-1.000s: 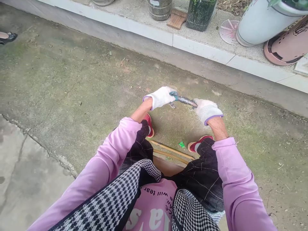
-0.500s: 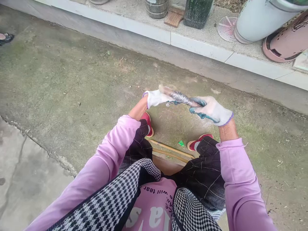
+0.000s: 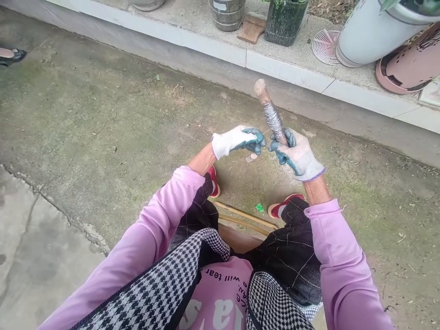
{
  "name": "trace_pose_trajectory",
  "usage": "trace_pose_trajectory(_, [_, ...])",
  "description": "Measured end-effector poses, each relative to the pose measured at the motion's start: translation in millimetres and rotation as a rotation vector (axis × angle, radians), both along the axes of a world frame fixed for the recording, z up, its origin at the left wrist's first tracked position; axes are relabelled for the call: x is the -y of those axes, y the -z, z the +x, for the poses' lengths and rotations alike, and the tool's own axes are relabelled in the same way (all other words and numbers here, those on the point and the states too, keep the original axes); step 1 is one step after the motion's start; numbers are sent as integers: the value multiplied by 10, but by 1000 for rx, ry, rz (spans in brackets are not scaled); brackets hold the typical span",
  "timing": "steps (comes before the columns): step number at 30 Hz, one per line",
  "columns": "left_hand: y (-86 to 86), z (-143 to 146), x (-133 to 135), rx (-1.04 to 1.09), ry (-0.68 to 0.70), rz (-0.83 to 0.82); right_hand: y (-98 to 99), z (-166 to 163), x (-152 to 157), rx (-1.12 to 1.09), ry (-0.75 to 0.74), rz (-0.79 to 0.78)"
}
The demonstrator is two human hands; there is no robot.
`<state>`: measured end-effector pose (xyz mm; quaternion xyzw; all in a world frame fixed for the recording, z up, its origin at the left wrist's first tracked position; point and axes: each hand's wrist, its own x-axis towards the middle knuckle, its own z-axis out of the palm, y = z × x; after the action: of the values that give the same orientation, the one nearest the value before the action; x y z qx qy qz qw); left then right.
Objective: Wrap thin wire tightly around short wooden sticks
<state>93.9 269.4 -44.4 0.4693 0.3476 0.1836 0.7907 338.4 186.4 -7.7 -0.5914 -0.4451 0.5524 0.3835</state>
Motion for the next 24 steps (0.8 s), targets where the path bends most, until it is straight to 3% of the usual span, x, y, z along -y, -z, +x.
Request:
trace_pose_trajectory(8, [-73,-68,77,90,50,-162,-11,31,-46,-116,103,-10])
trace_pose_trajectory(13, [-87,-35,48,56,78,-149,-13,36,-6,-175,91,-23])
trace_pose_trajectory(24, [-85,-18,83,-19,187,-2,-47,176,-115,-353,263,109])
